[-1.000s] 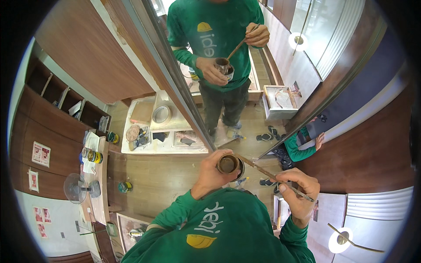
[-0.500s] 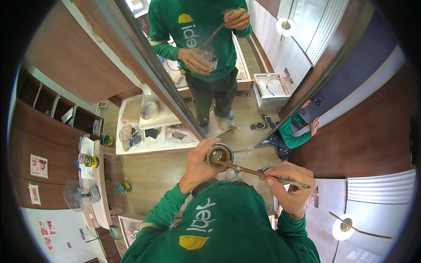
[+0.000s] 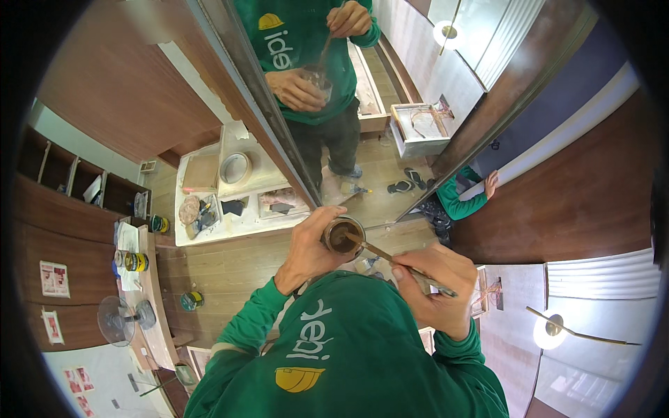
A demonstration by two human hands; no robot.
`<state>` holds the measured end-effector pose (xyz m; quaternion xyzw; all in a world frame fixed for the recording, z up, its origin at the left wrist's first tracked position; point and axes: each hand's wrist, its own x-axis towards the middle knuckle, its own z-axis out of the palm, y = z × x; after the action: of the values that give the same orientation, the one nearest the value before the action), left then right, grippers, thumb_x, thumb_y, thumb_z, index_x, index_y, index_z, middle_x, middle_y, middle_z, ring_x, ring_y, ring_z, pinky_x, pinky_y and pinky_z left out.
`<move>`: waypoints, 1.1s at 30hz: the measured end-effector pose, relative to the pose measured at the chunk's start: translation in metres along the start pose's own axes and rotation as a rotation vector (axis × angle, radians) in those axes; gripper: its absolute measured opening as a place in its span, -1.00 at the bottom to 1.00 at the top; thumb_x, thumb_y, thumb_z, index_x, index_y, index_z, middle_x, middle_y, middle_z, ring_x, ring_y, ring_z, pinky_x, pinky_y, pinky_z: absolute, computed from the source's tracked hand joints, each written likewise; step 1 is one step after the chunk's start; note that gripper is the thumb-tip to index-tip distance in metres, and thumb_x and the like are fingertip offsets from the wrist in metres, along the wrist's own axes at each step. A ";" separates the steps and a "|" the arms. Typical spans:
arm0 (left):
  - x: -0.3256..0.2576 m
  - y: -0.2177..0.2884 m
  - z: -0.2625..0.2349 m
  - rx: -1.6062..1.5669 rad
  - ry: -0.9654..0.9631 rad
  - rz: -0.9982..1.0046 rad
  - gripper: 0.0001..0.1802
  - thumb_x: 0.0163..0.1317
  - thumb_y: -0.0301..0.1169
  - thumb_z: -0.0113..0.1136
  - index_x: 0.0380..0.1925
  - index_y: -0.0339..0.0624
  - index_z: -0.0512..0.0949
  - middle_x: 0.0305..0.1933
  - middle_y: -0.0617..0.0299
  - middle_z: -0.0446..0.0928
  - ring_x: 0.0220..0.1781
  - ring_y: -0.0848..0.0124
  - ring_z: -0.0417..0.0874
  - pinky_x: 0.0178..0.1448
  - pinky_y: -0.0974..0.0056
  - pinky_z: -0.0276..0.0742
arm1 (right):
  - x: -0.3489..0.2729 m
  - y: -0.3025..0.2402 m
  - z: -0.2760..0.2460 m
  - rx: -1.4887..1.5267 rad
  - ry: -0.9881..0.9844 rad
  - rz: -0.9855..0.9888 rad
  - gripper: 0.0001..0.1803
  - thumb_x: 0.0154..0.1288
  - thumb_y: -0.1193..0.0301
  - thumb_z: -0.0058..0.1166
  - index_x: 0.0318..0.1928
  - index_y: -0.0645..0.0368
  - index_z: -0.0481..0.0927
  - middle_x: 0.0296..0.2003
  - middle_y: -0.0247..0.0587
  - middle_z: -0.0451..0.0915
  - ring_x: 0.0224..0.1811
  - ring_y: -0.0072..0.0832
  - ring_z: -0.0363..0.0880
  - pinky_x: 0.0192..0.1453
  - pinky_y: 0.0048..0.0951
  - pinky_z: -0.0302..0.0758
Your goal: The person paints a vertical door frame using a small brush and a can of brown paint. They repeatedly dip the brush into the can and apply paint to the frame, occasionally pausing to reposition or retrieve a small cardboard piece.
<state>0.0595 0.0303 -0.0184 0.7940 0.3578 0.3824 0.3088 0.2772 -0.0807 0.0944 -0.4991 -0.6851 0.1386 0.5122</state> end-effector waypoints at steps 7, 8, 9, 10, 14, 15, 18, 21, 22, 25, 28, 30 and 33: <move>0.002 -0.012 -0.004 -0.045 -0.025 0.053 -0.23 -0.19 -0.45 0.73 0.15 -0.24 0.65 0.11 -0.03 0.71 0.09 0.02 0.79 0.16 0.11 0.73 | 0.010 -0.003 0.047 -0.090 -0.077 0.013 -0.80 0.19 0.62 0.42 -0.15 0.22 0.80 -0.30 -0.11 0.81 -0.36 -0.19 0.76 -0.29 -0.29 0.64; 0.003 -0.011 -0.004 -0.049 -0.023 0.061 -0.27 -0.15 -0.48 0.69 0.14 -0.24 0.66 0.10 -0.01 0.72 0.09 0.07 0.79 0.18 0.14 0.71 | 0.010 -0.003 0.049 -0.098 -0.077 0.010 -0.80 0.20 0.61 0.43 -0.15 0.20 0.81 -0.29 -0.11 0.81 -0.35 -0.18 0.76 -0.29 -0.28 0.64; 0.005 -0.012 -0.006 -0.050 -0.017 0.069 -0.32 -0.11 -0.52 0.65 0.13 -0.24 0.66 0.09 0.02 0.72 0.09 0.12 0.79 0.19 0.17 0.70 | 0.010 -0.002 0.050 -0.092 -0.089 0.029 -0.80 0.20 0.60 0.43 -0.14 0.20 0.81 -0.29 -0.11 0.81 -0.35 -0.18 0.76 -0.29 -0.28 0.64; 0.006 -0.012 -0.007 -0.051 -0.026 0.066 -0.32 -0.11 -0.52 0.65 0.13 -0.25 0.66 0.09 0.01 0.72 0.10 0.12 0.79 0.20 0.17 0.70 | 0.010 -0.002 0.051 -0.086 -0.101 0.046 -0.80 0.20 0.59 0.44 -0.14 0.19 0.81 -0.30 -0.11 0.80 -0.35 -0.18 0.76 -0.29 -0.27 0.65; 0.009 -0.013 -0.011 -0.054 -0.059 0.070 -0.31 -0.11 -0.51 0.63 0.14 -0.25 0.66 0.11 0.00 0.72 0.12 0.10 0.79 0.23 0.16 0.70 | 0.010 0.003 0.052 -0.111 -0.057 0.085 -0.79 0.21 0.56 0.45 -0.12 0.17 0.80 -0.30 -0.12 0.79 -0.34 -0.16 0.76 -0.27 -0.25 0.67; 0.009 -0.014 -0.010 -0.058 -0.067 0.078 -0.31 -0.11 -0.51 0.63 0.14 -0.25 0.66 0.11 -0.01 0.72 0.13 0.10 0.79 0.23 0.16 0.70 | 0.010 0.003 0.054 -0.112 -0.075 0.074 -0.79 0.21 0.56 0.45 -0.12 0.17 0.80 -0.30 -0.12 0.79 -0.34 -0.16 0.76 -0.27 -0.25 0.67; 0.007 -0.016 -0.012 -0.072 -0.087 0.017 -0.32 -0.10 -0.50 0.62 0.14 -0.25 0.66 0.11 -0.01 0.72 0.13 0.10 0.79 0.23 0.15 0.70 | 0.012 0.001 0.056 -0.123 -0.107 0.052 -0.78 0.21 0.56 0.45 -0.11 0.17 0.79 -0.31 -0.13 0.79 -0.33 -0.16 0.77 -0.27 -0.24 0.68; 0.010 -0.014 -0.011 -0.075 -0.105 0.017 -0.35 -0.08 -0.50 0.60 0.13 -0.25 0.66 0.11 0.00 0.72 0.11 0.10 0.79 0.22 0.16 0.70 | 0.012 -0.002 0.054 -0.138 -0.071 0.048 -0.79 0.21 0.56 0.45 -0.12 0.18 0.79 -0.31 -0.14 0.78 -0.33 -0.17 0.77 -0.27 -0.24 0.68; 0.011 -0.015 -0.011 -0.059 -0.101 0.025 -0.36 -0.08 -0.50 0.58 0.12 -0.25 0.67 0.10 0.01 0.73 0.10 0.11 0.79 0.21 0.16 0.69 | 0.011 0.001 0.056 -0.139 -0.041 0.046 -0.80 0.21 0.55 0.45 -0.14 0.17 0.78 -0.31 -0.15 0.78 -0.34 -0.17 0.77 -0.27 -0.24 0.68; 0.014 -0.019 -0.007 -0.041 -0.108 0.040 -0.39 -0.06 -0.49 0.54 0.12 -0.25 0.68 0.10 0.02 0.73 0.09 0.15 0.79 0.20 0.17 0.68 | 0.005 0.006 0.062 -0.145 -0.053 0.006 -0.85 0.24 0.52 0.43 -0.18 0.16 0.77 -0.30 -0.17 0.78 -0.35 -0.18 0.75 -0.26 -0.23 0.67; 0.015 -0.016 -0.012 -0.050 -0.120 0.003 -0.38 -0.06 -0.48 0.55 0.11 -0.26 0.68 0.09 0.00 0.74 0.10 0.13 0.80 0.20 0.17 0.68 | 0.004 0.007 0.061 -0.153 -0.042 0.041 -0.89 0.27 0.47 0.41 -0.21 0.14 0.75 -0.31 -0.20 0.77 -0.34 -0.19 0.73 -0.26 -0.22 0.65; 0.019 -0.017 -0.013 -0.064 -0.132 -0.001 -0.35 -0.09 -0.45 0.62 0.10 -0.27 0.67 0.10 -0.04 0.73 0.11 0.03 0.80 0.22 0.14 0.68 | 0.003 0.011 0.064 -0.151 -0.023 0.051 -0.91 0.29 0.44 0.39 -0.22 0.13 0.74 -0.33 -0.21 0.74 -0.34 -0.20 0.72 -0.27 -0.21 0.64; 0.024 -0.019 -0.005 -0.069 -0.148 0.035 -0.39 -0.06 -0.47 0.59 0.08 -0.31 0.67 0.08 -0.04 0.74 0.10 0.07 0.80 0.23 0.14 0.68 | -0.003 0.018 0.066 -0.168 -0.014 0.021 -0.90 0.30 0.42 0.39 -0.22 0.13 0.74 -0.36 -0.23 0.70 -0.35 -0.20 0.70 -0.30 -0.20 0.62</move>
<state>0.0599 0.0617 -0.0209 0.8151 0.3069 0.3399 0.3547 0.2310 -0.0538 0.0513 -0.5463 -0.6928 0.0895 0.4622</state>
